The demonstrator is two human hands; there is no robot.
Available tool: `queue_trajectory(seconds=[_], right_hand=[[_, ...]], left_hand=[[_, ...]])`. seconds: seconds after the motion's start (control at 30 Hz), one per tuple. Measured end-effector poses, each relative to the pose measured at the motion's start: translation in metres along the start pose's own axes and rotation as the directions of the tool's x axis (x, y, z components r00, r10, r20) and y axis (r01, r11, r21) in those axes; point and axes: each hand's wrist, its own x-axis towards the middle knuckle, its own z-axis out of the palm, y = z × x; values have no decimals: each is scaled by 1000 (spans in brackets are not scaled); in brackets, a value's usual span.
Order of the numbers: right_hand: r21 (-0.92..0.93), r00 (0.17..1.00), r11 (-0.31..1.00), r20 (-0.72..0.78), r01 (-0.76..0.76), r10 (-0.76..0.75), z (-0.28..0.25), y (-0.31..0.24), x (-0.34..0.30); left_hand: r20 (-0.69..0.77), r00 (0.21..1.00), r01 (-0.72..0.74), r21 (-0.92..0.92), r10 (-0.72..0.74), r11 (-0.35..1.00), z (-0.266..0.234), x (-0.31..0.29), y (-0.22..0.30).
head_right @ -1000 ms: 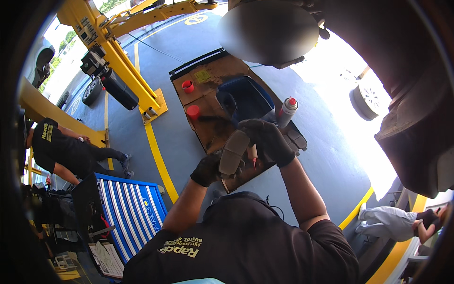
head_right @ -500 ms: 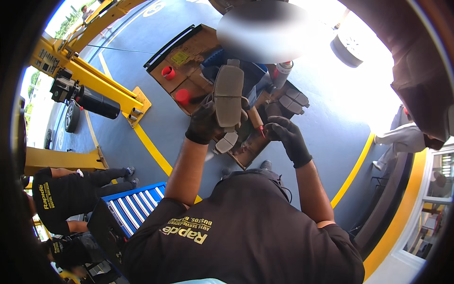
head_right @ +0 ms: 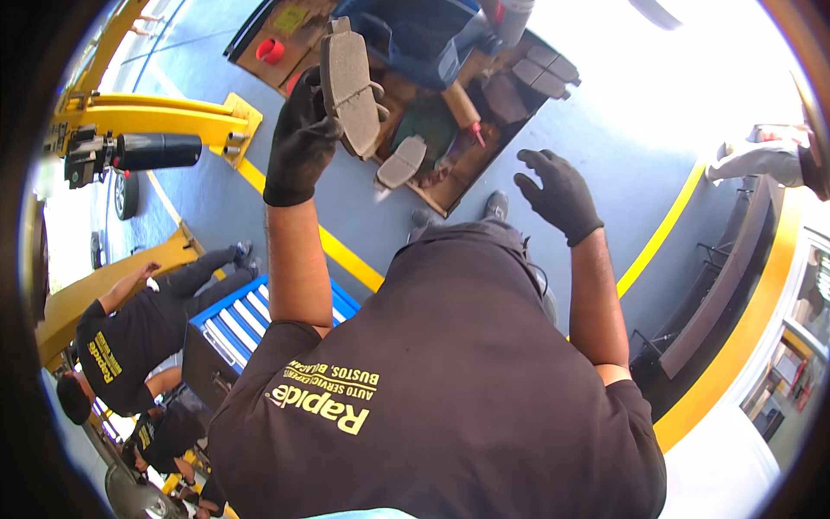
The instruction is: The person cleans brake pads and a brake caliper using a spray can and a cloth. They wipe the brake pads repeatedly, spray the caliper, and wipe it down in an auto repair shop.
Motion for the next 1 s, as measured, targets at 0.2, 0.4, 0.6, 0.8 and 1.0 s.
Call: queue_trajectory(seconds=[0.2, 0.4, 0.6, 0.8, 1.0], right_hand=[[84, 951, 978, 260, -193, 165, 31, 13, -23], [154, 962, 984, 268, -89, 45, 51, -2, 1], [572, 975, 820, 178, 7, -133, 31, -53, 47], [901, 994, 429, -23, 65, -103, 23, -107, 76], [784, 989, 603, -125, 150, -83, 20, -136, 101]], left_hand=[[-188, 945, 296, 148, -267, 944, -50, -74, -53], [-231, 911, 347, -16, -341, 938, -25, -87, -77], [-183, 950, 293, 259, -251, 920, 4, -64, -46], [-106, 988, 152, 479, -115, 864, 7, -59, -31], [-18, 994, 102, 567, -112, 818, 8, -52, -25]])
